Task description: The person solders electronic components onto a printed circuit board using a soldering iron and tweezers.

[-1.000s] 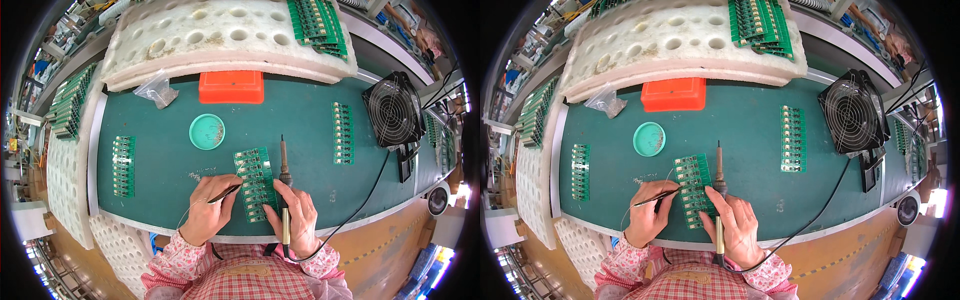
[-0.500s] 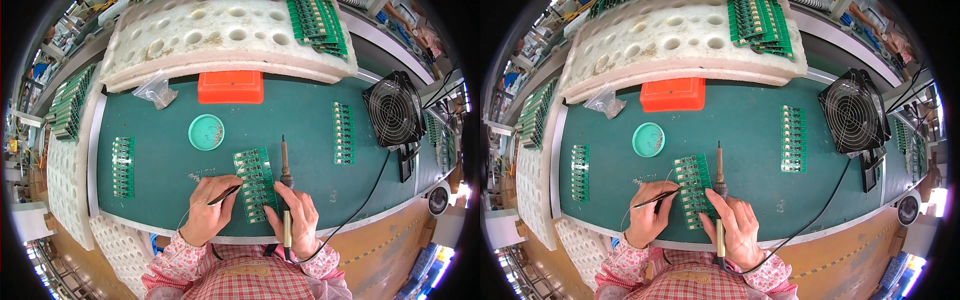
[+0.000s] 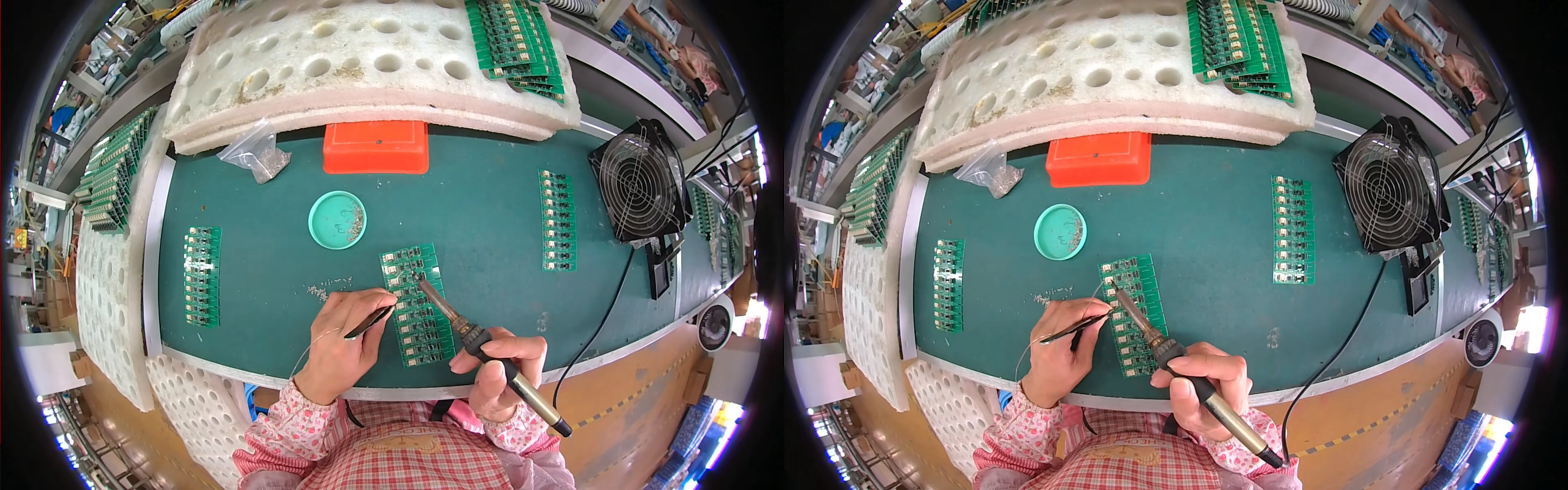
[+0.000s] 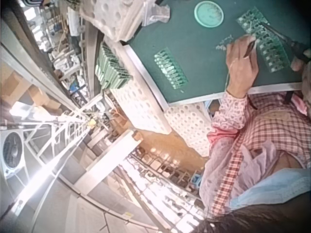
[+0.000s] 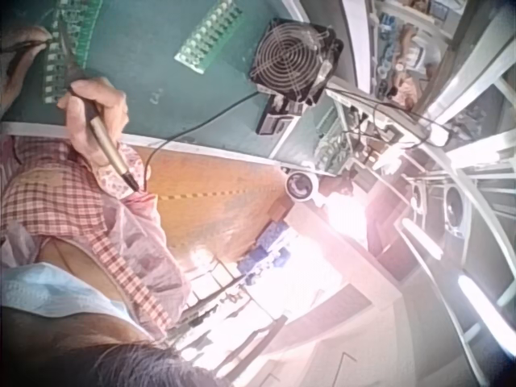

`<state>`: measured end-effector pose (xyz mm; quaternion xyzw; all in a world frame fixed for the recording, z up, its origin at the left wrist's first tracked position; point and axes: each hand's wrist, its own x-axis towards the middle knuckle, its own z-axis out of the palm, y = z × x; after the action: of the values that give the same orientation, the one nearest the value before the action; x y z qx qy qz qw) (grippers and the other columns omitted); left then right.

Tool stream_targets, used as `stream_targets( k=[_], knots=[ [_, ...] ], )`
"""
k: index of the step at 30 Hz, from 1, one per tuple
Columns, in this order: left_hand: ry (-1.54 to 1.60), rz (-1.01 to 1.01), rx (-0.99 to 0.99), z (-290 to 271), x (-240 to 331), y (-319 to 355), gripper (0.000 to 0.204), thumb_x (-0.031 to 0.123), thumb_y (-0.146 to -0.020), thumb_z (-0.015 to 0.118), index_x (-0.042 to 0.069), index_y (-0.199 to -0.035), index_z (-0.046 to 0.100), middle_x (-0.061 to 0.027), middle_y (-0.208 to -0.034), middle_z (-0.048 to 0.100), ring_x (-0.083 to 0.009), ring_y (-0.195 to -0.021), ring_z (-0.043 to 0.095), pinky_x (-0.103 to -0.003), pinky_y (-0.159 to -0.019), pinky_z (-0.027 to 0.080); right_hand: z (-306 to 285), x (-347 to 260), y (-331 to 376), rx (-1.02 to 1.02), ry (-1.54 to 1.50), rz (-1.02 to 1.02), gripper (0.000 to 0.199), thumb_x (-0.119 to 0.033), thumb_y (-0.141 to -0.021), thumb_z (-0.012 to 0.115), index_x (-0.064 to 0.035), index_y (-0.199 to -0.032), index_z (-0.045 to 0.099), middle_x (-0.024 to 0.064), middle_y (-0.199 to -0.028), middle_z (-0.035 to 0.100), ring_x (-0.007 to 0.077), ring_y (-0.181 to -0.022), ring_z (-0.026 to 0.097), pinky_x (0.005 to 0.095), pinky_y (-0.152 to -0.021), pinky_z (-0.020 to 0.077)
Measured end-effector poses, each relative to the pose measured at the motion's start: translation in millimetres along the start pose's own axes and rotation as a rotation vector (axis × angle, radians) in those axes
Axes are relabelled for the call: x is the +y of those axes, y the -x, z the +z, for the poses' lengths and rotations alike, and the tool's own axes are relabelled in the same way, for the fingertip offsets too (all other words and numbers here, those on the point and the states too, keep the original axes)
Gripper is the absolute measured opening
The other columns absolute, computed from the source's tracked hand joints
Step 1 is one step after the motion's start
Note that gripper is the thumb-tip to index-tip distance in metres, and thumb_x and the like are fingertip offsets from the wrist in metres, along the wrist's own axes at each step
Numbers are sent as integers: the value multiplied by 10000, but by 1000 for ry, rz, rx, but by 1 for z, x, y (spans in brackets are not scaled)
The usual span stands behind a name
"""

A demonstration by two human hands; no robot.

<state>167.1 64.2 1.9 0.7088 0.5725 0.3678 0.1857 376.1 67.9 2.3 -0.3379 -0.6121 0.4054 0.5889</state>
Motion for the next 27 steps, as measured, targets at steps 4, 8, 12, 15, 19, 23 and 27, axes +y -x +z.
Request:
stream_targets(
  k=[4,8,12,15,19,23,27],
  knots=[
    [20,-5,45,0,5,-4,253,-69,-810,698,43,-1036,702,-94,-1018,723,-287,-855,655,-358,-754,513,2,0,-4,-12,-33,-14,198,-108,-969,633,11,-1071,512,125,-721,709,152,-602,673,275,-541,545],
    [20,10,32,0,1,-1,343,-70,-786,715,57,-1102,679,-90,-1051,721,-278,-897,672,-361,-786,514,3,0,-6,-31,-40,-21,183,-96,-963,635,11,-1058,521,127,-721,709,153,-605,679,273,-537,545],
    [14,23,7,-1,0,0,423,-65,-773,731,71,-1166,654,-85,-1084,717,-272,-940,685,-365,-816,514,2,0,-5,-33,-46,-15,183,-101,-962,642,11,-1050,527,127,-717,708,155,-600,679,274,-532,545],
    [14,22,4,-1,0,0,423,-65,-773,730,69,-1167,653,-86,-1088,716,-275,-943,685,-366,-817,514,2,0,-6,-23,-30,-13,190,-108,-958,651,10,-1046,530,129,-711,707,155,-588,676,272,-525,543],
    [7,26,11,0,-1,1,425,-69,-767,733,65,-1162,654,-87,-1088,715,-276,-933,683,-366,-814,513,1,-3,-4,-24,32,0,184,-98,-950,651,9,-1045,536,104,-666,683,145,-561,668,265,-503,530],
    [13,27,11,1,-1,0,432,-79,-750,740,60,-1150,654,-83,-1085,714,-272,-925,679,-366,-810,515,-7,-9,-1,-52,175,123,143,-71,-932,654,2,-1004,555,68,-611,647,136,-538,663,261,-480,510],
    [6,36,17,1,-1,0,436,-84,-744,741,58,-1147,653,-77,-1085,712,-269,-931,678,-367,-807,517,-4,-10,0,-57,233,169,125,-63,-915,676,-13,-967,574,45,-585,620,114,-488,614,260,-461,467]
  ],
)
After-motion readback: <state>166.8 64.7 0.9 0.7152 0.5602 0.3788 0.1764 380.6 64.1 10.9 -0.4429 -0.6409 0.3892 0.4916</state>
